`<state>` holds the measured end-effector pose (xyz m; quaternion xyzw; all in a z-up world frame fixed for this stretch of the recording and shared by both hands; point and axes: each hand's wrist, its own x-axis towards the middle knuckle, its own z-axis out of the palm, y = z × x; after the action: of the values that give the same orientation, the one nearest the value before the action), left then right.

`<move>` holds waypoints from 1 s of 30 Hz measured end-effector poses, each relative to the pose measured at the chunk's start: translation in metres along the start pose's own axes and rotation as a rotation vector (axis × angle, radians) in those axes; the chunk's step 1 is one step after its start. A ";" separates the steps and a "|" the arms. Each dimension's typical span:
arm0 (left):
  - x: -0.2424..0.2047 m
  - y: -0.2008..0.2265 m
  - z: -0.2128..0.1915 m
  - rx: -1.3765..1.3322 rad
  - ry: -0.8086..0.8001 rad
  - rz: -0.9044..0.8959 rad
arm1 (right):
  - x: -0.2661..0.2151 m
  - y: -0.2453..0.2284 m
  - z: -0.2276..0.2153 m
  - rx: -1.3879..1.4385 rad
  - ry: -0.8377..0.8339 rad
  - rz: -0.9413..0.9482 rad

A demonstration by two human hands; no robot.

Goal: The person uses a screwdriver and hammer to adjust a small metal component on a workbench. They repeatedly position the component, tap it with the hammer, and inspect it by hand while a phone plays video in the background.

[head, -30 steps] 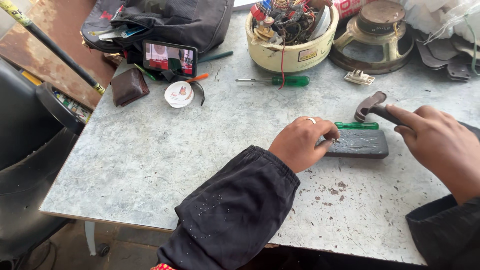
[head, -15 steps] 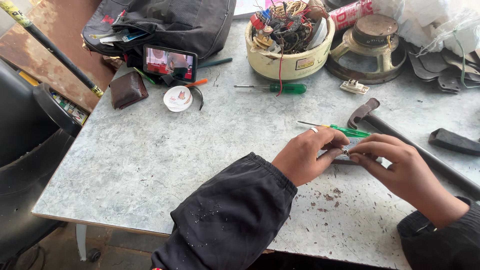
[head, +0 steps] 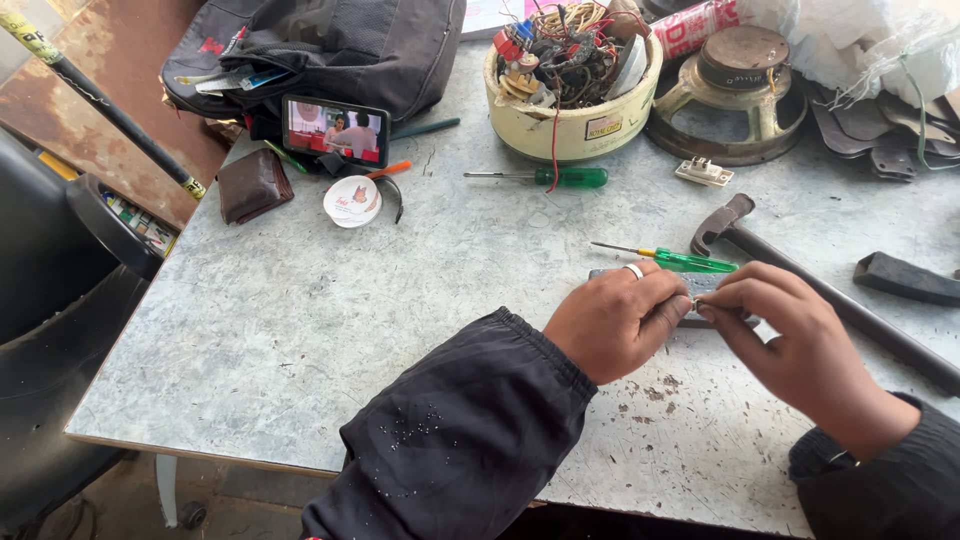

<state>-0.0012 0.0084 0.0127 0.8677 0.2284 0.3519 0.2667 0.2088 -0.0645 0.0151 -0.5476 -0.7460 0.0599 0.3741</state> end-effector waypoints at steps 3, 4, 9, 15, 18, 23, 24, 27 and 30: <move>-0.001 -0.001 0.004 -0.106 -0.011 -0.024 | -0.001 -0.002 0.000 -0.121 0.023 -0.124; -0.001 -0.001 0.006 -0.154 -0.024 -0.055 | -0.002 -0.002 0.000 -0.129 0.031 -0.142; -0.002 -0.001 0.011 -0.536 -0.154 -0.341 | -0.005 -0.005 0.000 -0.149 0.060 -0.196; -0.003 -0.003 0.010 -0.167 -0.041 -0.089 | -0.003 -0.006 0.000 -0.002 0.047 -0.047; -0.004 -0.002 0.012 -0.086 -0.036 -0.095 | -0.002 -0.008 0.000 -0.019 0.046 -0.078; -0.003 0.000 0.014 -0.408 -0.080 -0.225 | -0.003 -0.012 -0.002 -0.167 0.074 -0.221; -0.002 0.001 0.014 -0.447 -0.119 -0.301 | -0.004 -0.012 -0.002 -0.169 0.071 -0.215; -0.001 0.001 0.012 -0.414 -0.155 -0.340 | -0.004 -0.010 -0.002 -0.133 0.062 -0.163; -0.003 0.000 0.008 -0.176 -0.058 -0.118 | -0.002 -0.009 -0.001 -0.052 0.055 -0.086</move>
<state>0.0032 0.0040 0.0064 0.8358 0.2396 0.3290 0.3686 0.2032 -0.0704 0.0194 -0.5260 -0.7595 0.0092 0.3826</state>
